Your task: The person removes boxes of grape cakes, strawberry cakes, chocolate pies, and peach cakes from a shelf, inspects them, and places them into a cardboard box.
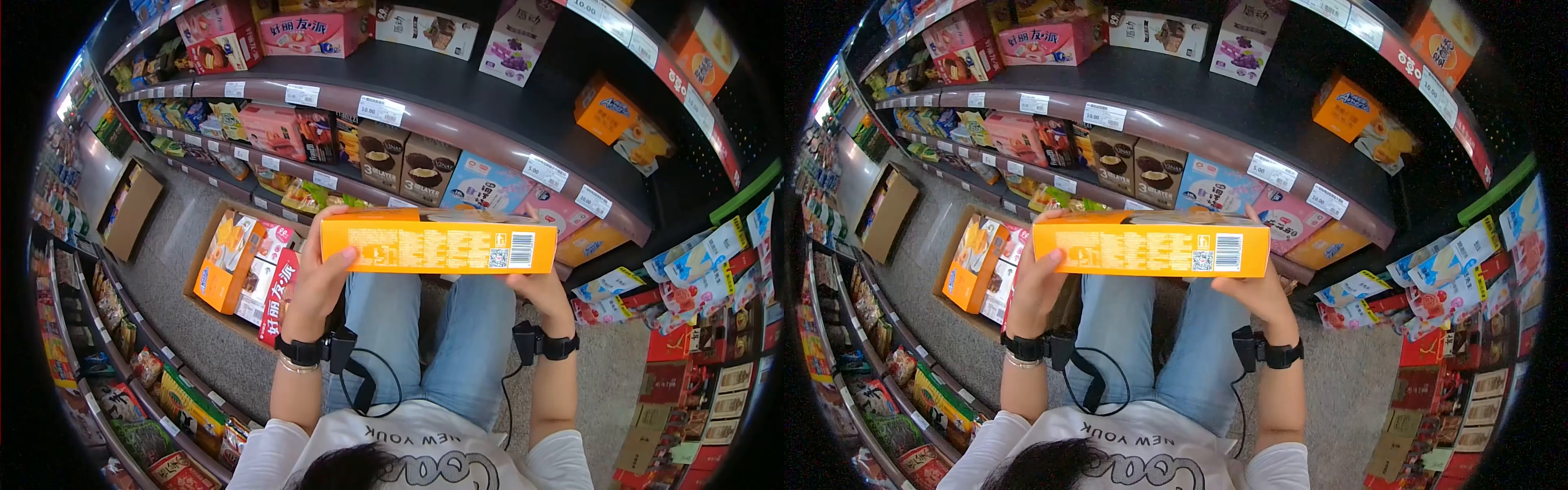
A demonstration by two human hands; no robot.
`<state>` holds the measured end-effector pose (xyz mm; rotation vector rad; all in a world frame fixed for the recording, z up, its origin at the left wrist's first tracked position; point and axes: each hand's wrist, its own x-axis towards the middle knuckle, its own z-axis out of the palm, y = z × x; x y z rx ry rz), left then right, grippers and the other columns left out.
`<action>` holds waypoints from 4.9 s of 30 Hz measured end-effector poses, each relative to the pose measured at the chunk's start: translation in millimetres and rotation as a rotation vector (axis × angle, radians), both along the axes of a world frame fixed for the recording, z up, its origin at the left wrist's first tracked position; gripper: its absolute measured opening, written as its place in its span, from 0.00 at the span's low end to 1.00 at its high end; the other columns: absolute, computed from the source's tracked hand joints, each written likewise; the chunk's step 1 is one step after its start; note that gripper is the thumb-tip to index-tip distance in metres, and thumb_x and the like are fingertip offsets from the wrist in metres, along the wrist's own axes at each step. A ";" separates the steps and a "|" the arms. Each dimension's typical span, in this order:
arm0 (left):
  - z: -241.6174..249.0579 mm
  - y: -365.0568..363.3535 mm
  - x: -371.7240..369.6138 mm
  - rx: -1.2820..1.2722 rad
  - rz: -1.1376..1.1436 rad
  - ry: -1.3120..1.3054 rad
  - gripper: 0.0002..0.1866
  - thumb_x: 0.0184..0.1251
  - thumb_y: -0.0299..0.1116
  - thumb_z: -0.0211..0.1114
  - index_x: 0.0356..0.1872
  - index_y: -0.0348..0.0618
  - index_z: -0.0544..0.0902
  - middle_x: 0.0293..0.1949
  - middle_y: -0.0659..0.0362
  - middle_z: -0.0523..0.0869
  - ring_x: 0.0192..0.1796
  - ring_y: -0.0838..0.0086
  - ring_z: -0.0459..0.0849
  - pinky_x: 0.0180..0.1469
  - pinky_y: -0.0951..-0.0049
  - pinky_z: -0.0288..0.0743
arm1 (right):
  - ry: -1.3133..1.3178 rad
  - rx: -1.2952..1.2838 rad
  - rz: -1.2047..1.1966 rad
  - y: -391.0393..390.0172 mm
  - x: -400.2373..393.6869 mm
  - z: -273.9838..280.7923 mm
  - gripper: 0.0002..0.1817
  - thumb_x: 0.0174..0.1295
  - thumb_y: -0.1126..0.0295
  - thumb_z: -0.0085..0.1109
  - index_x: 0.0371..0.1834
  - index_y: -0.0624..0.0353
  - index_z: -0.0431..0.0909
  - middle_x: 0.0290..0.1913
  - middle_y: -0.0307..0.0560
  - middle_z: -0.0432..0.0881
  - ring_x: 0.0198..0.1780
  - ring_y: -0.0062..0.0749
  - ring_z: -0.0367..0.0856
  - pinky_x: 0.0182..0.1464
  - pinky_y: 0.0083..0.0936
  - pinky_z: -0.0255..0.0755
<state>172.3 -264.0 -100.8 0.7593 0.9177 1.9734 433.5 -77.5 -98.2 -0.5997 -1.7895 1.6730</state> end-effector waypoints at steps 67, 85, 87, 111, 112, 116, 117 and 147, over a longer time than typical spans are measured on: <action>-96.9 -249.4 -182.9 -0.447 0.744 -0.381 0.19 0.68 0.29 0.62 0.57 0.38 0.70 0.50 0.55 0.82 0.49 0.69 0.84 0.52 0.69 0.81 | -0.383 -0.239 0.536 -133.5 -388.0 -105.9 0.29 0.61 0.63 0.65 0.64 0.57 0.67 0.47 0.40 0.79 0.45 0.24 0.79 0.40 0.22 0.80; -173.5 -226.8 -229.4 -0.593 0.989 -0.271 0.21 0.65 0.20 0.60 0.57 0.38 0.63 0.50 0.52 0.78 0.50 0.67 0.81 0.51 0.68 0.79 | -0.468 0.356 0.372 -148.7 -483.8 -161.4 0.26 0.59 0.61 0.61 0.58 0.63 0.69 0.48 0.60 0.80 0.50 0.47 0.79 0.51 0.35 0.72; -172.3 -226.4 -232.8 -0.624 1.021 -0.261 0.23 0.64 0.20 0.60 0.57 0.38 0.63 0.50 0.52 0.78 0.50 0.67 0.81 0.52 0.69 0.79 | -0.477 0.341 0.401 -151.0 -488.7 -163.6 0.28 0.58 0.61 0.60 0.59 0.64 0.67 0.51 0.64 0.79 0.54 0.54 0.78 0.54 0.38 0.71; -50.0 -117.0 -103.4 -0.551 0.906 0.150 0.31 0.62 0.27 0.64 0.66 0.37 0.64 0.64 0.53 0.68 0.64 0.66 0.68 0.62 0.68 0.67 | -0.016 0.021 0.247 -123.7 -364.2 -75.5 0.10 0.62 0.71 0.62 0.43 0.64 0.78 0.38 0.40 0.83 0.38 0.18 0.80 0.42 0.16 0.73; -41.3 -102.5 -87.7 -0.502 0.829 0.136 0.30 0.63 0.26 0.63 0.67 0.38 0.63 0.64 0.54 0.68 0.64 0.67 0.68 0.61 0.69 0.68 | 0.014 -0.022 0.217 -114.9 -346.2 -66.7 0.09 0.62 0.72 0.61 0.42 0.65 0.78 0.39 0.41 0.83 0.39 0.21 0.81 0.43 0.17 0.74; -28.7 -39.6 -29.1 -0.398 0.607 0.077 0.28 0.63 0.25 0.61 0.65 0.41 0.64 0.64 0.56 0.68 0.65 0.67 0.67 0.59 0.71 0.69 | 0.121 -0.052 0.058 -75.3 -266.2 -32.9 0.08 0.65 0.72 0.59 0.44 0.65 0.77 0.40 0.43 0.83 0.39 0.21 0.80 0.43 0.18 0.74; -19.4 -24.9 -14.4 -0.373 0.545 0.079 0.28 0.63 0.25 0.61 0.65 0.41 0.65 0.64 0.57 0.68 0.63 0.67 0.68 0.58 0.71 0.70 | 0.140 -0.053 0.007 -66.1 -244.1 -23.1 0.08 0.65 0.72 0.59 0.44 0.64 0.77 0.40 0.42 0.82 0.40 0.20 0.80 0.43 0.17 0.73; 106.5 395.5 174.4 -0.071 0.009 0.703 0.37 0.58 0.42 0.72 0.63 0.31 0.67 0.58 0.43 0.75 0.58 0.61 0.77 0.57 0.70 0.72 | -0.025 0.522 -1.142 271.2 102.5 101.5 0.40 0.51 0.58 0.73 0.60 0.71 0.63 0.57 0.59 0.74 0.56 0.43 0.75 0.57 0.29 0.68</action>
